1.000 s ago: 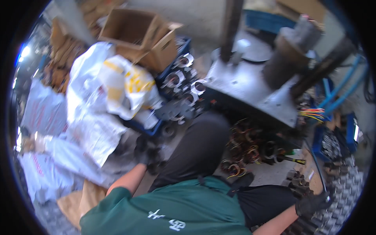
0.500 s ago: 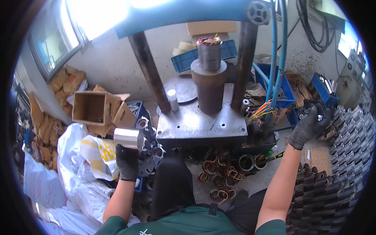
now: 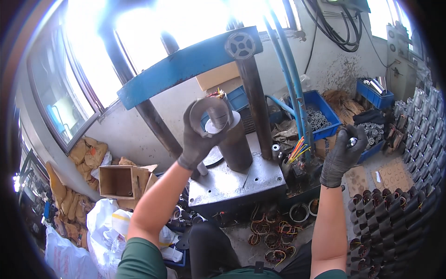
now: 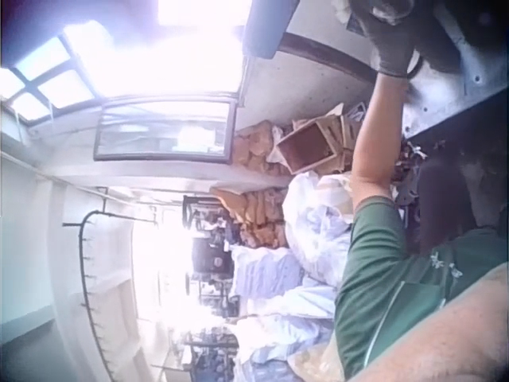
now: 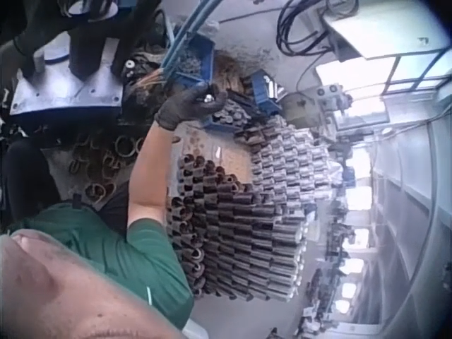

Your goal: The person is seen assembling a stator for a motor, including pressing it into a metal housing using an industrial press.

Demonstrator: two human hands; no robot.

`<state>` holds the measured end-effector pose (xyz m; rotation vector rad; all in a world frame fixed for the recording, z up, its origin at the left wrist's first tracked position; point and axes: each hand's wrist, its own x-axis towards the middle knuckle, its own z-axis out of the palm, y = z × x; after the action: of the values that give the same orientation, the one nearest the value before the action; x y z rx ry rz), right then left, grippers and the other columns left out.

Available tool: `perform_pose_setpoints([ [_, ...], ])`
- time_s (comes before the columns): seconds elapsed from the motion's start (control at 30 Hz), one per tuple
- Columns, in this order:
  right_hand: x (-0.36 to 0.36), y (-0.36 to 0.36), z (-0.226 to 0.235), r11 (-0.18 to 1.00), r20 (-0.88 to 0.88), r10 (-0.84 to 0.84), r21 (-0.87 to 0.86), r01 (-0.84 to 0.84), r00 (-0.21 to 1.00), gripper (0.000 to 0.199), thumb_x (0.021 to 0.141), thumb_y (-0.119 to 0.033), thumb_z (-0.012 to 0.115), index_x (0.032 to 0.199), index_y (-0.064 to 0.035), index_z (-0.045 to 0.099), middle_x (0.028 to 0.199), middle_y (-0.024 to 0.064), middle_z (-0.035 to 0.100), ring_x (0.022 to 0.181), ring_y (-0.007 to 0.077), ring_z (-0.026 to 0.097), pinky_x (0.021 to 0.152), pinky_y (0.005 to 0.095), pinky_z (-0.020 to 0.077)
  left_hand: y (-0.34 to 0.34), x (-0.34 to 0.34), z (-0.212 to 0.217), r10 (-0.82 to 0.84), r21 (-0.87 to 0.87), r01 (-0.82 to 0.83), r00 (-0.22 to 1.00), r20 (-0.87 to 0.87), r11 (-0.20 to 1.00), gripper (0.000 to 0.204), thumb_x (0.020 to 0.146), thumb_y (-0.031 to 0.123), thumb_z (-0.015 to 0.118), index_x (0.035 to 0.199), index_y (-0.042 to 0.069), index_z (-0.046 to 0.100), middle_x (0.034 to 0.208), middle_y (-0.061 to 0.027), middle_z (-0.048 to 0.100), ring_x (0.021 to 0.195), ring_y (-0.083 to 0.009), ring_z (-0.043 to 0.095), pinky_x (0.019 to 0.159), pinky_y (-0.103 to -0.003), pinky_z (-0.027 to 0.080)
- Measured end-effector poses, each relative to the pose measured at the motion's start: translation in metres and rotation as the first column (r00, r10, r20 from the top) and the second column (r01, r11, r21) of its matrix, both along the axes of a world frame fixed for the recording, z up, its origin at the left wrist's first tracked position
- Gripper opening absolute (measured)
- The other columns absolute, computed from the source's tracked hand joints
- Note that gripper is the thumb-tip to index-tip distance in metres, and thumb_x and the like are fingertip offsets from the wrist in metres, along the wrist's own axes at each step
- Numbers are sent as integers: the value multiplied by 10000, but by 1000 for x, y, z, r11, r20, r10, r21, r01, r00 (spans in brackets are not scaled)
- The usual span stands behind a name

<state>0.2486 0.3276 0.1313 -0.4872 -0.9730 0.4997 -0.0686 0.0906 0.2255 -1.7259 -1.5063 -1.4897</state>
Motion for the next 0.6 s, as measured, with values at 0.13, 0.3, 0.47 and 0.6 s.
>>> perform_pose_setpoints([
  [0.13, 0, 0, 0, 999, 14, -12, 37, 12, 1000, 408, 1031, -105, 683, 1400, 14, 555, 1201, 119, 673, 1111, 207, 652, 993, 372, 574, 58, -38, 36, -33, -62, 40, 993, 114, 997, 1077, 732, 188, 1026, 1571, 66, 361, 1476, -137, 552, 1368, -265, 588, 1137, -407, 546],
  [0.3, 8, -10, 3, 999, 99, -32, 23, 30, 995, 279, 1044, -93, 661, 1302, 6, 617, 1109, 99, 695, 991, 185, 681, 914, 351, 580, 102, -79, 54, 21, -12, -18, 934, 358, 1000, 996, 714, 133, 980, 1531, 44, 417, 1383, -164, 639, 1248, -302, 662, 1075, -414, 586],
  [0.47, 35, -21, 30, 998, 257, 30, -63, -15, 966, 137, 1064, -107, 636, 1114, 4, 700, 959, 77, 711, 825, 153, 696, 797, 323, 581, 108, -96, 61, 22, -69, 22, 812, 583, 997, 836, 744, 121, 976, 1412, 29, 483, 1290, -162, 685, 1152, -289, 698, 1019, -426, 600],
  [0.6, 62, -30, 47, 976, 375, 201, -151, -155, 905, 142, 1058, -124, 656, 1108, -7, 721, 929, 85, 720, 854, 157, 725, 794, 327, 583, 110, -96, 59, 26, -50, 8, 768, 640, 999, 828, 760, 135, 971, 1412, 22, 473, 1282, -163, 682, 1152, -291, 694, 1013, -429, 595],
])
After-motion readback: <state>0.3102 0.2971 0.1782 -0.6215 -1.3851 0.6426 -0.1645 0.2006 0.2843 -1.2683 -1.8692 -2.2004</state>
